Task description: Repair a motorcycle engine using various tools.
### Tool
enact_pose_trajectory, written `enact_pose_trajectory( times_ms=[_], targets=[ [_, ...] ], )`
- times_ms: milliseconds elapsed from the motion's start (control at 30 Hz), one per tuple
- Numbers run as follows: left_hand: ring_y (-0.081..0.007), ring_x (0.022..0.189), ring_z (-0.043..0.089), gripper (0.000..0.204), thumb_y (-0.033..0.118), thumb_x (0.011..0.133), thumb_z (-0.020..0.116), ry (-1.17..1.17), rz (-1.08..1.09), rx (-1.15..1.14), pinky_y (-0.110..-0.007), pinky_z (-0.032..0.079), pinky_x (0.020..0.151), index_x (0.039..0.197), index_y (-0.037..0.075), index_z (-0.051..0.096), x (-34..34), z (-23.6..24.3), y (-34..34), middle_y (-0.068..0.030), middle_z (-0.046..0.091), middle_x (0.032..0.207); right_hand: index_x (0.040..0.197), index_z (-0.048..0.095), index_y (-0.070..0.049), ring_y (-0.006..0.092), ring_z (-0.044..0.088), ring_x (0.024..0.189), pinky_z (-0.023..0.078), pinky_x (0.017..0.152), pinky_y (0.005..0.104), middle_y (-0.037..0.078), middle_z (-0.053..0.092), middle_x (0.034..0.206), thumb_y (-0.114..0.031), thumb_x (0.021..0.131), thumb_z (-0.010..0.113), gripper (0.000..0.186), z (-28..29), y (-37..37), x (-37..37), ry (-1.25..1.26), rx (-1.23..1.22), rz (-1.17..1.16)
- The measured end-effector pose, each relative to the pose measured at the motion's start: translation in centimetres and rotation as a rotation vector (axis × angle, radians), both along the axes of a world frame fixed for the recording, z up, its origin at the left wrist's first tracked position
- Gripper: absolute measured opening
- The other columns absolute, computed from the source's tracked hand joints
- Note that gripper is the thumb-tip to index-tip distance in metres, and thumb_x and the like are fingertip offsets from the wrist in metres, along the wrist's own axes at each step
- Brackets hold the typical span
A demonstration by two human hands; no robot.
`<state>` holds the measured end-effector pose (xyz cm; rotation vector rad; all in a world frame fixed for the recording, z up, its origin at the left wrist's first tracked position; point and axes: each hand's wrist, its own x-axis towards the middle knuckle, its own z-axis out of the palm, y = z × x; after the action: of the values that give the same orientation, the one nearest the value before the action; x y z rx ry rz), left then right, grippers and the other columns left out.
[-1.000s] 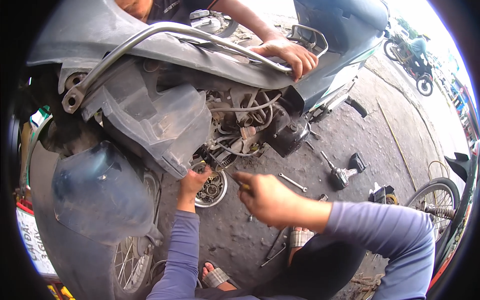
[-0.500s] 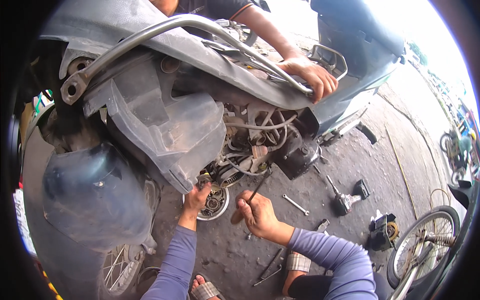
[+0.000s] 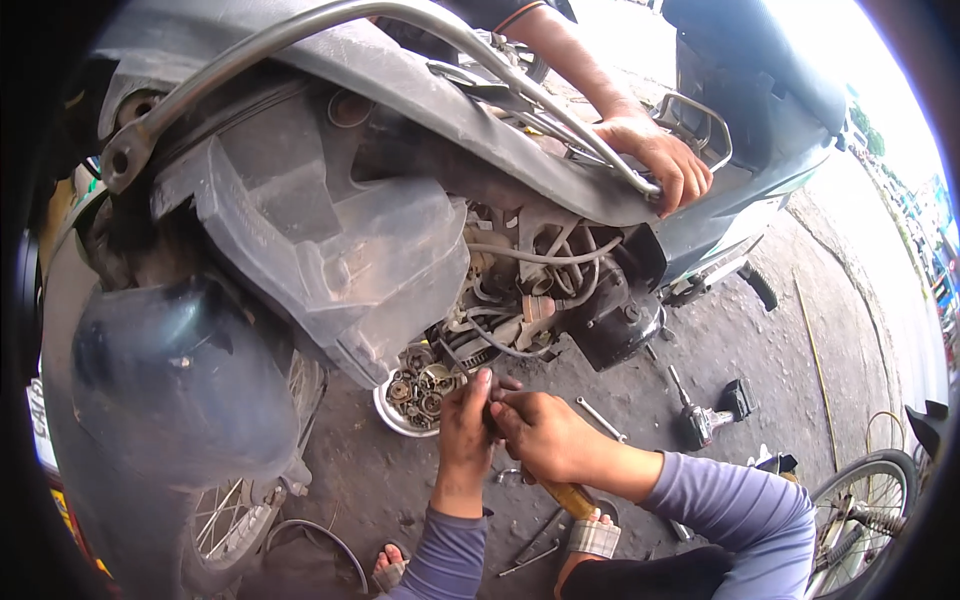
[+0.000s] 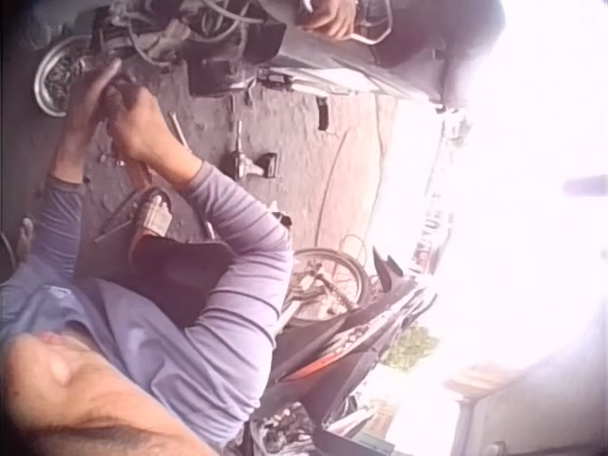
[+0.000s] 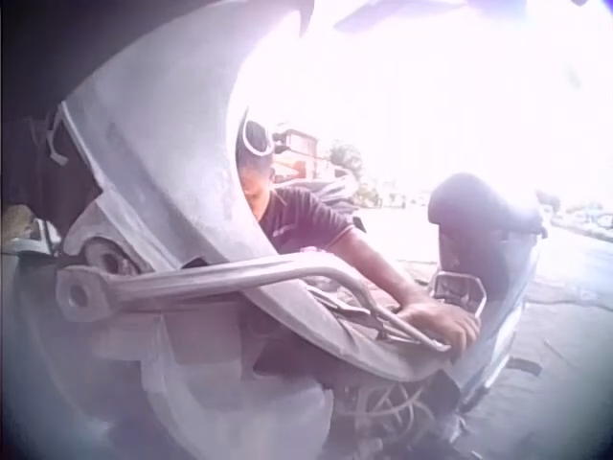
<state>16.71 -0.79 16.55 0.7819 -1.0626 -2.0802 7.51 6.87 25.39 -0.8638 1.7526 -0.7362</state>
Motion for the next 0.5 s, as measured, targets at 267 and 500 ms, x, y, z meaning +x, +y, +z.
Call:
enact_pose_trajectory(
  times_ms=[267,500],
  targets=[
    [-0.0082,0.041,0.038,0.039,0.032,0.098,0.05,0.173,-0.018,0.221,-0.023,0.028,0.041,0.069,0.006,0.052,-0.2,0.4,-0.9,0.0,0.043,0.05,0.135,0.032,0.007,0.0369,0.066,0.082,0.052,0.07,0.0413,0.026,0.063,0.087,-0.013,0.089,0.056,0.056,2.1,5.1,3.5,0.123,-0.13,0.047],
    [-0.0078,0.041,0.039,0.039,0.032,0.098,0.051,0.172,0.064,0.211,-0.023,0.031,0.041,0.068,0.007,0.05,-1.7,1.0,-0.9,0.0,0.046,0.054,0.137,0.032,0.01,0.0407,0.057,0.11,0.045,0.092,0.0393,0.033,0.057,0.113,-0.008,0.09,0.052,0.054,4.5,4.5,3.3,0.236,-0.189,0.036]
  ],
)
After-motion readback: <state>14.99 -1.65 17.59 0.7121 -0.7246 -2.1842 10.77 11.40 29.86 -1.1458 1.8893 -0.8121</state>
